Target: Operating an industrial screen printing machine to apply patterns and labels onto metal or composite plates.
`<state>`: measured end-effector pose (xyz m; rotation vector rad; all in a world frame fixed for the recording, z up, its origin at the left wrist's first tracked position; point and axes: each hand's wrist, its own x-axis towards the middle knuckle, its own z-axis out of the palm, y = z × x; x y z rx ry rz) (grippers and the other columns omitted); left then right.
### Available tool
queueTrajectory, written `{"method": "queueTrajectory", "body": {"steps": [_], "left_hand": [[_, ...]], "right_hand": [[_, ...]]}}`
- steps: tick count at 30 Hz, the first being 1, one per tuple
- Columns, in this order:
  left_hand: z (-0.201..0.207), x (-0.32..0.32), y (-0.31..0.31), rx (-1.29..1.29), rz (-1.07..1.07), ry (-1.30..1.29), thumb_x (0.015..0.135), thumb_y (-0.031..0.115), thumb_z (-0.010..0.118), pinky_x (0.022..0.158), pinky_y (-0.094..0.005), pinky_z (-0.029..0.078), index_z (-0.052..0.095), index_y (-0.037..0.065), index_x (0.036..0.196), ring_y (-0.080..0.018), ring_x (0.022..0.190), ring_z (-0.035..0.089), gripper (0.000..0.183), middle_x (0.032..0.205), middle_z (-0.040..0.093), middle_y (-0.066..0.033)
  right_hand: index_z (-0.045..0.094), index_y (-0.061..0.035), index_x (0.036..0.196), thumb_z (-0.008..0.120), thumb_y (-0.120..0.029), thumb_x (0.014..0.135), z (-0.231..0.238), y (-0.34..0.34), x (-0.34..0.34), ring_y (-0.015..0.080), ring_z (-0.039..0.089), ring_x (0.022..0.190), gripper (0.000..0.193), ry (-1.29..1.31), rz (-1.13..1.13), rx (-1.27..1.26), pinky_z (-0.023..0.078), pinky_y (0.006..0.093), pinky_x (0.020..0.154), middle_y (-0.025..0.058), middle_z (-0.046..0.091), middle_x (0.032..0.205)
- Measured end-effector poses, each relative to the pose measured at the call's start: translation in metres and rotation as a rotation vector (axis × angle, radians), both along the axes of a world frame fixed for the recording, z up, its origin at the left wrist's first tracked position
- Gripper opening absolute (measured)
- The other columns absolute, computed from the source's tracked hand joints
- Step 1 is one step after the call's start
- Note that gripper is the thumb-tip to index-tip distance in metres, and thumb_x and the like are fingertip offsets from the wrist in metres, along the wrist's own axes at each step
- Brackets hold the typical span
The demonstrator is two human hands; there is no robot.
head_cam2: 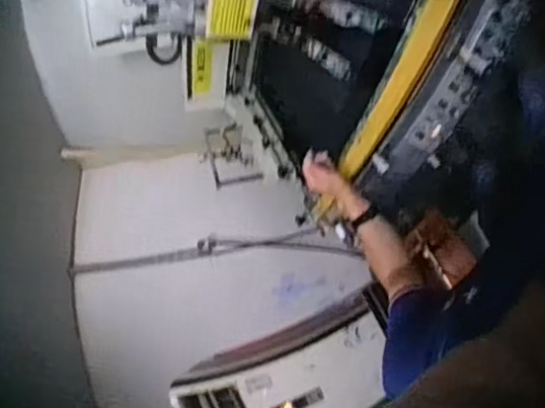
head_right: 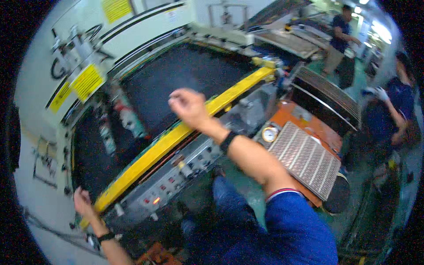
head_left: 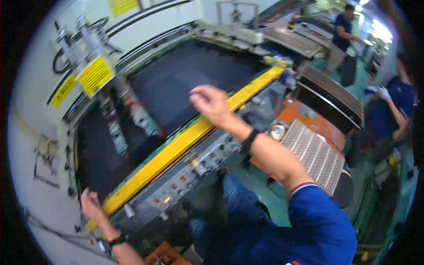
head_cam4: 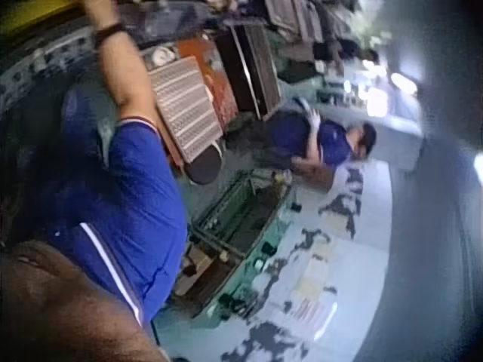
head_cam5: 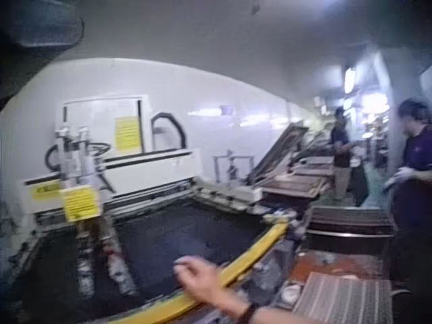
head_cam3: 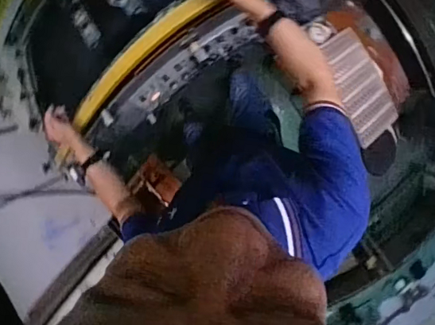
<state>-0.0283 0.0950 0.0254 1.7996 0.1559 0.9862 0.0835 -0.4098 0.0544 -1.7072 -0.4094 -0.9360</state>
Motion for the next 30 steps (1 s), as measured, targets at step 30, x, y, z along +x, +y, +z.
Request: {"method": "queueTrajectory", "body": {"steps": [30], "left_hand": [[0.008, -0.012, -0.01, -0.161, 0.081, 0.017, 0.094, 0.023, 0.046, 0.05, -0.0192, 0.03, 0.061, 0.0, 0.094, -0.0045, 0.054, 0.04, 0.027, 0.065, 0.054, -0.0002]], "right_hand": [[0.063, 0.0029, 0.089, 0.06, -0.013, 0.088, -0.028, 0.017, 0.011, 0.0022, 0.045, 0.065, 0.016, 0.214, 0.036, -0.011, 0.036, 0.0186, 0.056, -0.0047, 0.054, 0.07]]}}
